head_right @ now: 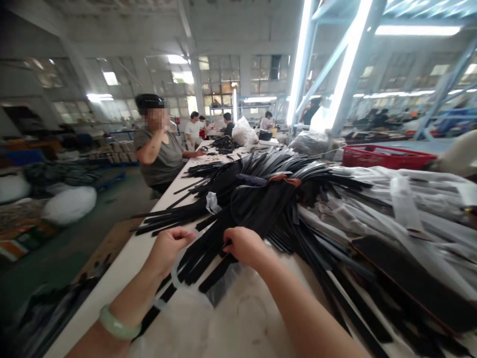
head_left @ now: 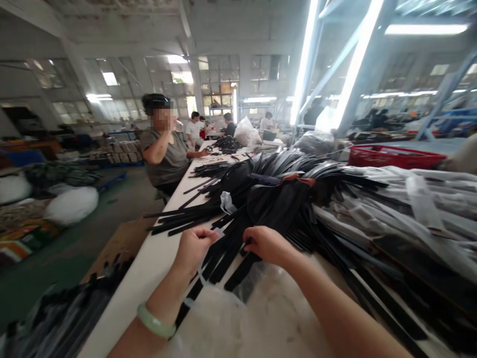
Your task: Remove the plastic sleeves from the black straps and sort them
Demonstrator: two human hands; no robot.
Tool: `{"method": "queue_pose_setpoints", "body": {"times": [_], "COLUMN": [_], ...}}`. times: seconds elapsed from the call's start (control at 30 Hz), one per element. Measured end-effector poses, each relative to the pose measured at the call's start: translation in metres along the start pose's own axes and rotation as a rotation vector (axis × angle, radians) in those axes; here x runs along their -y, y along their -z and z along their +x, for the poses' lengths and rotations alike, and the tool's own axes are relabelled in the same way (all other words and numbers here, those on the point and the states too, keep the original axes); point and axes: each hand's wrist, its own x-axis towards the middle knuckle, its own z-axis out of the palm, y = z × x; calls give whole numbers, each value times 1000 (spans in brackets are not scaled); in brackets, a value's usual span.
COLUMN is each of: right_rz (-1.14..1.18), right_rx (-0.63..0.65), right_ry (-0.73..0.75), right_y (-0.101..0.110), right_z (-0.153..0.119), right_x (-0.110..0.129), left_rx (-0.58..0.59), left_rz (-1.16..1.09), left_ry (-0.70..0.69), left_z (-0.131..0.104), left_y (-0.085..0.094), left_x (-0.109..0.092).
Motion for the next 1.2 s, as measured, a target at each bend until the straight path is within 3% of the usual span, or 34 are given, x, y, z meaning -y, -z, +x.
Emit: {"method": "queue_pose_setpoints", "body": {"times": [0.23,0.57,0.8,1.03,1.13,1.2], "right_rz": [92,161,7,-35,92,314], "right_rx": [10,-229,-141,-98,-138,-204], "right_ry": [62,141,67,18,57,76], "right_y": [-9,-10,2,-8,-9,-6], "right_z": [2,2,-6,3,7,6], "right_x": [3,8,6,-12,-17,-12], "left_rx": [-8,14,-7,18,48,67], "left_rz": [-47,-67,-40,-46,-67,-73], "left_ry": [40,23,32,39,37,33], "left_z": [-5,-7,-6,-7,-9,-10], "left_y": [0,-3,-4,-5,-6,-6], "left_x": [1,1,3,3,1,-2]}}
